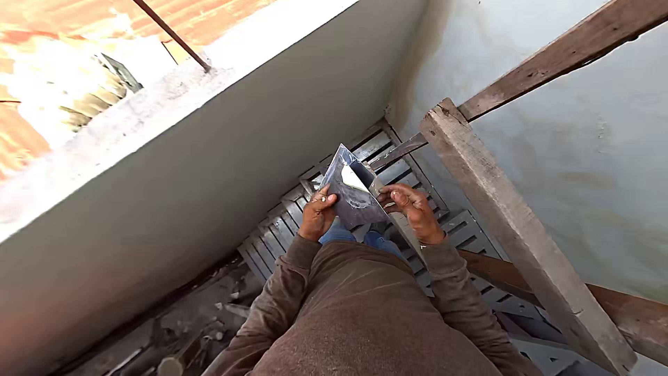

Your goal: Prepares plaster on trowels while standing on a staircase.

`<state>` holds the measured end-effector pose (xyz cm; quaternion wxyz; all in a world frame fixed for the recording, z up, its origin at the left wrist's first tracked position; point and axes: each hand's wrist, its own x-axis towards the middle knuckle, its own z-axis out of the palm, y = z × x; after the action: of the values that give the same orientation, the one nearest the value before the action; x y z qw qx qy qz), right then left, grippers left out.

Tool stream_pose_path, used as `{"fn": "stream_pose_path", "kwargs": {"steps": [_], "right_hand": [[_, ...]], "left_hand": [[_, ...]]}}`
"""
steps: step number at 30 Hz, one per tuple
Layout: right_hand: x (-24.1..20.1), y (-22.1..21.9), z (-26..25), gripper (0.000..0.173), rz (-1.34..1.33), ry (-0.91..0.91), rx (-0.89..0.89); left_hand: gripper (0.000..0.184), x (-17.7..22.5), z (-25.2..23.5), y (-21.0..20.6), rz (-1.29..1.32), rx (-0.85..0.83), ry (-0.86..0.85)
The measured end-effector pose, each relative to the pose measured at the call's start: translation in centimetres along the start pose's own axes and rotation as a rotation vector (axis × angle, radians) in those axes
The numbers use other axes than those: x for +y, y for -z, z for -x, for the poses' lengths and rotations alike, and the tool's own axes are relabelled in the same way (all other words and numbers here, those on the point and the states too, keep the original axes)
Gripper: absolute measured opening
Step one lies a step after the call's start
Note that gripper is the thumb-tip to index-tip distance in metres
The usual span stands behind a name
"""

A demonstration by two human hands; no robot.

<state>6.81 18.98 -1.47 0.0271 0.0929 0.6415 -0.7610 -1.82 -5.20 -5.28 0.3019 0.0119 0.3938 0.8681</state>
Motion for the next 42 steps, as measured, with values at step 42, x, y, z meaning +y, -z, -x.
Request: {"fn": "stream_pose_path", "kwargs": {"steps": [42], "right_hand": [[57.9, -1.2, -19.4, 0.052, 1.584, -0.856, -0.654]], "left_hand": [[0.043, -27.0, 1.4, 27.1, 0.425, 1.113, -0.114]]}}
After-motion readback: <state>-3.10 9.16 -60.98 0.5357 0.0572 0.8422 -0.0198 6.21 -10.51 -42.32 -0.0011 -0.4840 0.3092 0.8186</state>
